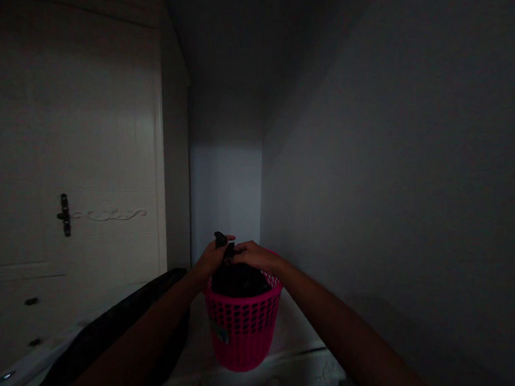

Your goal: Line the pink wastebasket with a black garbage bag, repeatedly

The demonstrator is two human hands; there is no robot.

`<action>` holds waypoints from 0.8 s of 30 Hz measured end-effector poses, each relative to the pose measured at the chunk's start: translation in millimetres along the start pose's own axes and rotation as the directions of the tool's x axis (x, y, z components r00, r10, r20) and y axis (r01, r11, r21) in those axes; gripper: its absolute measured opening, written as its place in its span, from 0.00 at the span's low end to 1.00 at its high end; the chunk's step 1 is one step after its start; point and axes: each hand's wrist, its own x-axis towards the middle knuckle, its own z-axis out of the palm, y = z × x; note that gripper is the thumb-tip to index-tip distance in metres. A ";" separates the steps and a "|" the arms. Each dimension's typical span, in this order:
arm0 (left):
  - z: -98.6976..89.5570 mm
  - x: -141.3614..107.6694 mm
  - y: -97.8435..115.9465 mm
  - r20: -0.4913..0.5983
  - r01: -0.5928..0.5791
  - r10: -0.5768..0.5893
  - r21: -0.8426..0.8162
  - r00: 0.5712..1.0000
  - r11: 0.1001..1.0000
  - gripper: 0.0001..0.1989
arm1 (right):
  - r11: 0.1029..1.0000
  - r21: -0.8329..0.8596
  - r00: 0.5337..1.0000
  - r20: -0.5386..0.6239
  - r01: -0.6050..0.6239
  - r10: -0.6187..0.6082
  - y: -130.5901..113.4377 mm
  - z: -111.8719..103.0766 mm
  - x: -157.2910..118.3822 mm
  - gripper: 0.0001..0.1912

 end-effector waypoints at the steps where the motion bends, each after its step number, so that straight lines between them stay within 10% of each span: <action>1: -0.3 0.2 -1.7 0.002 -0.006 0.006 0.004 1.000 1.000 0.18 | 1.000 -0.023 1.000 0.015 -0.006 0.006 1.0 -0.6 -0.3 0.13; 24: 9.0 -20.6 12.3 0.026 -0.148 0.148 0.353 0.989 0.924 0.12 | 0.824 -0.504 0.955 0.003 0.259 -0.298 22.5 2.8 0.5 0.21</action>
